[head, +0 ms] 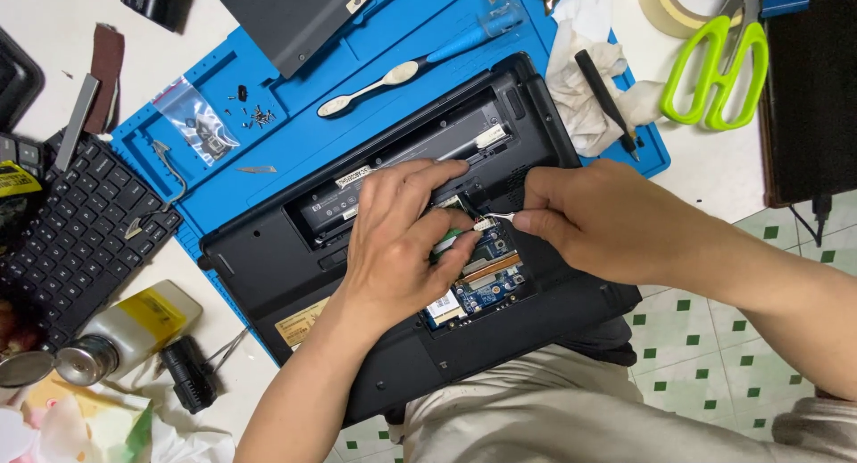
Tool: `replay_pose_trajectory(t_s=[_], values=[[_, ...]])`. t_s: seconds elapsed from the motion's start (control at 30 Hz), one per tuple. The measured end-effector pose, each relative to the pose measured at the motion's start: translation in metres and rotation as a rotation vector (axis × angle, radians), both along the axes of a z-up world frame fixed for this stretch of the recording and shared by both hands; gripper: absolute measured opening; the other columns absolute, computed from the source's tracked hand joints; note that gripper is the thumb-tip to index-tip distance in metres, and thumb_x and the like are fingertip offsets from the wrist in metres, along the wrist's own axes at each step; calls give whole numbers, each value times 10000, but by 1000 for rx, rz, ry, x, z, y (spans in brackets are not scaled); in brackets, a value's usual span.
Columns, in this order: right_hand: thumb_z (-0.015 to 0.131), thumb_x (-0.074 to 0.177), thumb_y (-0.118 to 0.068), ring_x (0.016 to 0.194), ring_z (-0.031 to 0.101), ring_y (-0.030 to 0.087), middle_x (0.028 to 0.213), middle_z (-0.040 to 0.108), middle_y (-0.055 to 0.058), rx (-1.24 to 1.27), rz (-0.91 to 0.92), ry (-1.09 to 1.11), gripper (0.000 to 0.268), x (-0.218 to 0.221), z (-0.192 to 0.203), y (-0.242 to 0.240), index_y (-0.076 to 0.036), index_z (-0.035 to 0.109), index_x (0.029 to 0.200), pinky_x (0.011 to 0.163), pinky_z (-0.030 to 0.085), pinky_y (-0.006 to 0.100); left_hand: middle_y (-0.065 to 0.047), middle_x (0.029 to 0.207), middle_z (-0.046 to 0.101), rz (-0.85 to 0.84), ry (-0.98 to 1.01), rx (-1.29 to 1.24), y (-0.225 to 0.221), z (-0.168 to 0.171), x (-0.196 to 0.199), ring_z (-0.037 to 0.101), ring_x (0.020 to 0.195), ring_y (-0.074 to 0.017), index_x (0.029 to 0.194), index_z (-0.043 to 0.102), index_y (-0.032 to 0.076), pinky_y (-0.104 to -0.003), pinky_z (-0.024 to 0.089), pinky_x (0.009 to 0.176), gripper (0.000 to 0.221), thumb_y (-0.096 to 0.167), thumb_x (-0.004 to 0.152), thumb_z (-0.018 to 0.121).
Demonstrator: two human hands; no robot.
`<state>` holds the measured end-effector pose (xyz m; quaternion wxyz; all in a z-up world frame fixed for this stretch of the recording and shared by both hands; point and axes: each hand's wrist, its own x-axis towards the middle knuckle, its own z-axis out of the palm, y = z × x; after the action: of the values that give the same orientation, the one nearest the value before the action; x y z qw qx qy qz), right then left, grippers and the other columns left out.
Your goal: Connecting internal ribbon cables and small electronic components inside a laptop using tweezers.
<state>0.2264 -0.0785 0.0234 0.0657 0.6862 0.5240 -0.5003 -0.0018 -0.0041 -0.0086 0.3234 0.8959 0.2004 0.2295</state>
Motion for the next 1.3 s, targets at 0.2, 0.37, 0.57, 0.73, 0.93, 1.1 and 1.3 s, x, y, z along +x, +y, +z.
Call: replay_pose_trajectory(t_s=[0.2, 0.37, 0.57, 0.73, 0.93, 1.1, 1.3], values=[[549, 1034, -392, 529, 624, 263, 527, 640, 31, 107, 11, -30, 239, -2, -5, -9, -217, 596, 878, 564, 408, 405, -147, 1325, 611, -1, -2, 8, 0, 0, 0, 592, 1198, -383, 933, 703, 72, -497, 422, 952, 129, 153, 948, 801], [515, 1048, -407, 576, 642, 377, 581, 674, 63, 222, 89, -118, 234, -9, -21, -28, -189, 511, 963, 539, 417, 487, -160, 1335, 598, -2, 23, 22, 0, 2, 1, 583, 1188, -395, 922, 705, 60, -503, 423, 947, 138, 151, 941, 807], [544, 1044, -310, 562, 676, 312, 616, 706, -20, 272, 47, -208, 168, -23, -21, -44, -185, 481, 953, 489, 409, 470, -180, 1322, 602, 12, 34, 24, -1, 1, 2, 585, 1169, -405, 900, 691, 59, -508, 419, 930, 135, 126, 910, 808], [575, 1056, -296, 469, 595, 311, 610, 625, -2, 518, 103, -331, 218, -34, -33, -61, -152, 463, 937, 408, 363, 463, -177, 1302, 609, 8, 34, 28, 0, 0, 1, 587, 1165, -397, 883, 686, 60, -500, 419, 922, 118, 96, 888, 799], [559, 1078, -315, 469, 581, 284, 634, 601, -14, 610, 169, -496, 243, -41, -37, -69, -144, 459, 937, 393, 353, 454, -153, 1291, 626, 25, -8, -6, 1, -4, -2, 599, 1165, -382, 976, 697, 56, -496, 446, 959, 99, -18, 911, 704], [555, 1085, -319, 468, 581, 269, 617, 595, -22, 624, 163, -507, 246, -41, -37, -68, -145, 463, 938, 395, 362, 438, -148, 1303, 621, 22, -1, -1, 1, -4, -3, 592, 1177, -379, 975, 714, 52, -497, 446, 966, 96, -10, 903, 729], [510, 1076, -370, 479, 601, 321, 644, 631, -16, 456, 101, -451, 250, -40, -35, -64, -151, 451, 970, 422, 400, 488, -153, 1299, 621, 21, -3, -1, 1, -4, -3, 594, 1170, -379, 965, 709, 57, -497, 439, 959, 67, 12, 921, 732]])
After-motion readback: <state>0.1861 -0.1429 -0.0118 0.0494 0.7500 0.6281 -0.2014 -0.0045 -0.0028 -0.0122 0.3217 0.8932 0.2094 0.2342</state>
